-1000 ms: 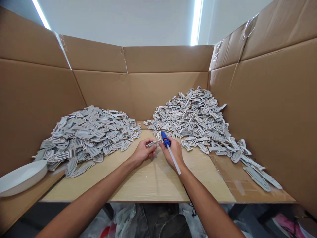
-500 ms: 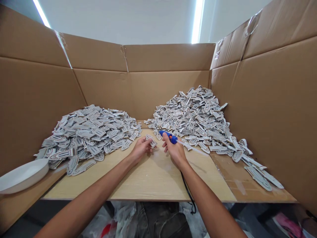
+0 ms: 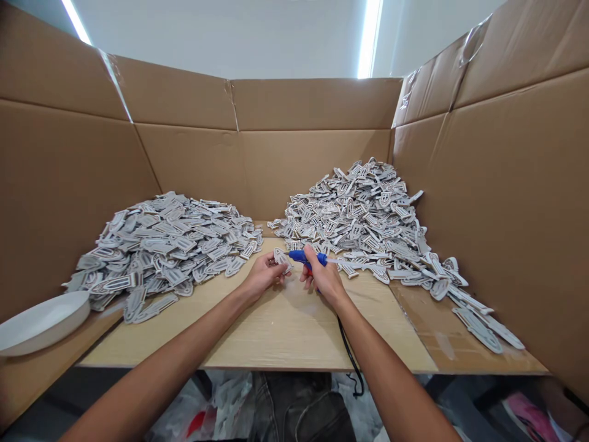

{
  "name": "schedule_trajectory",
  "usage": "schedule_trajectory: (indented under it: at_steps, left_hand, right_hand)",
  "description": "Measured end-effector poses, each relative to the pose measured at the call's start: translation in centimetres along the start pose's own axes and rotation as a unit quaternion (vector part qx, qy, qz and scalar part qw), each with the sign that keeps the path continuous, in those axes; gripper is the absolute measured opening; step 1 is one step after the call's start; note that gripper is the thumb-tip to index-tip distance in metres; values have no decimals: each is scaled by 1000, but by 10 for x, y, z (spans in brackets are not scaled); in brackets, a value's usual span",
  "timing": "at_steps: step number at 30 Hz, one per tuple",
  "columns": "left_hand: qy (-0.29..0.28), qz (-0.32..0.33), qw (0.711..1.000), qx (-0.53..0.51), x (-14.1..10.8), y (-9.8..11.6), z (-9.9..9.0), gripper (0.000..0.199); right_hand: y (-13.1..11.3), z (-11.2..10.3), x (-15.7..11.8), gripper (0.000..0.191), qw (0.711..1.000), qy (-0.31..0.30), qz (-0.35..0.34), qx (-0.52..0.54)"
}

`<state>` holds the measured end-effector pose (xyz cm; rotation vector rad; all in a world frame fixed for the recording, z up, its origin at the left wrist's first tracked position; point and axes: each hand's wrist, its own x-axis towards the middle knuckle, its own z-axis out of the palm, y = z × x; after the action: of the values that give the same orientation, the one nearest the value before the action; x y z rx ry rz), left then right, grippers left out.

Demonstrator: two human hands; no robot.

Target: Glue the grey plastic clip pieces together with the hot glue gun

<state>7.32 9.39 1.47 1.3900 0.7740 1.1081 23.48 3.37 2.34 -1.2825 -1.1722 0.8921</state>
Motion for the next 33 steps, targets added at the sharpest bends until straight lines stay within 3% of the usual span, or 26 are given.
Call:
schedule_trajectory:
  at_steps: [8,17,27,33]
  left_hand:
    - [-8,17,1000,-2,-2,0,1,26]
    - [-21,29,999,4,-1,-1,0,35]
    - [-29,38,999,5,0,-4,-1,40]
    - [-22,34,999,3,0,-5,-1,42]
  right_hand:
    - [7,1,1,68,1000,-17,-17,-15]
    - [3,4,-1,69,999,10,-28,-37]
    - [6,-1,1,70,986,61,-45,-148]
    - [2,-1,-2,70,985,48,-40,-159]
